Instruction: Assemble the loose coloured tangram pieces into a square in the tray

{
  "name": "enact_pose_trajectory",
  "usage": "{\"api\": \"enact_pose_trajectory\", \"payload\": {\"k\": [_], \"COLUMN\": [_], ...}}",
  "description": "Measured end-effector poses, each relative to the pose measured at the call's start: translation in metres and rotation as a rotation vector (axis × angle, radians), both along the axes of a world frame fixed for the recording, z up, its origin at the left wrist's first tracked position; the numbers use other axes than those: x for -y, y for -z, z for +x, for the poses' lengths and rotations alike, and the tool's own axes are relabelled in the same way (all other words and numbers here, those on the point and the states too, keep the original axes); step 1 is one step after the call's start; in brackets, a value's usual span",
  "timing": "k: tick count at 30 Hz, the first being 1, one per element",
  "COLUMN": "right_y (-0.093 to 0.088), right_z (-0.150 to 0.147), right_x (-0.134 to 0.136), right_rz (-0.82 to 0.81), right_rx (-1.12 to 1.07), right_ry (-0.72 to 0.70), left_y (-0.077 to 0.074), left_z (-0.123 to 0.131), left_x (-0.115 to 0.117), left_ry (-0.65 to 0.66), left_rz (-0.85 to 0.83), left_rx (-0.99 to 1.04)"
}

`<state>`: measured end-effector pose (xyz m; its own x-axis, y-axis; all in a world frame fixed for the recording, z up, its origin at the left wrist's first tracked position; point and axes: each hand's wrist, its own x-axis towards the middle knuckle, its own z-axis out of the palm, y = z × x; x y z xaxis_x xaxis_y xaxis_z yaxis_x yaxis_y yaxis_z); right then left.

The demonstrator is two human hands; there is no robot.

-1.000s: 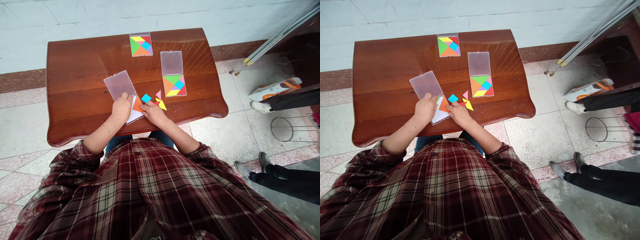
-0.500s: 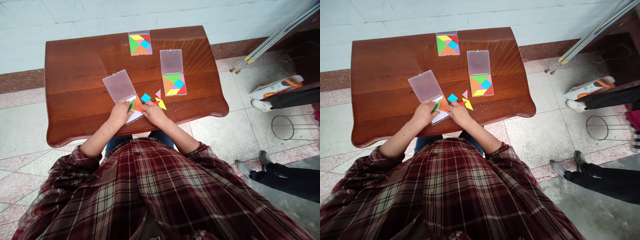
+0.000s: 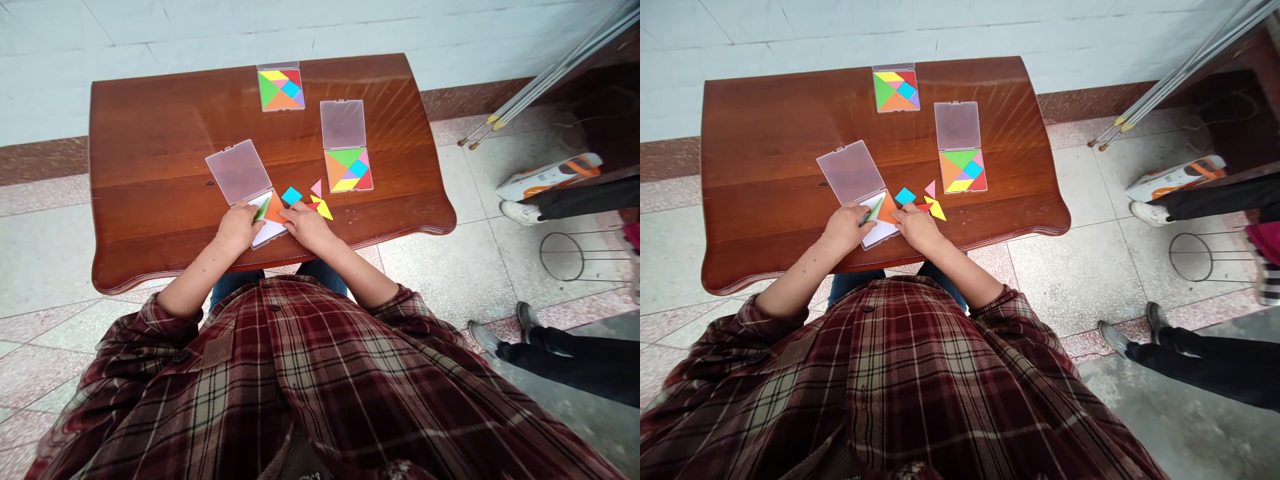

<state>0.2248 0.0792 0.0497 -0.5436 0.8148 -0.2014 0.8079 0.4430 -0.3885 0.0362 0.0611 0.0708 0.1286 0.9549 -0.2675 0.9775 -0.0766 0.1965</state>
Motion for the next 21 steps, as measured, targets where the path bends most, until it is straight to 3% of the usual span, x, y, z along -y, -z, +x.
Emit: {"api": "enact_pose_trajectory", "payload": {"k": [11,18,21], "right_y": [0.001,-0.003,-0.005], "right_z": [0.0,-0.001,-0.001], "right_x": [0.0,0.001,0.001], "right_rz": [-0.006,-0.005,-0.014], "right_rx": [0.01,0.013,0.021], "right_ry": [-0.001,0.002,0.005], "left_y": [-0.005,0.014,0.015], "left_z": [-0.001,0.005,0.008], "left_x": [-0.002,0.003,0.005], "left_ry": [-0.054,0.008,0.045], "left_rz": [0.106,0.136,0.126], "left_rx": [-0.053,-0.102,-0.137]}}
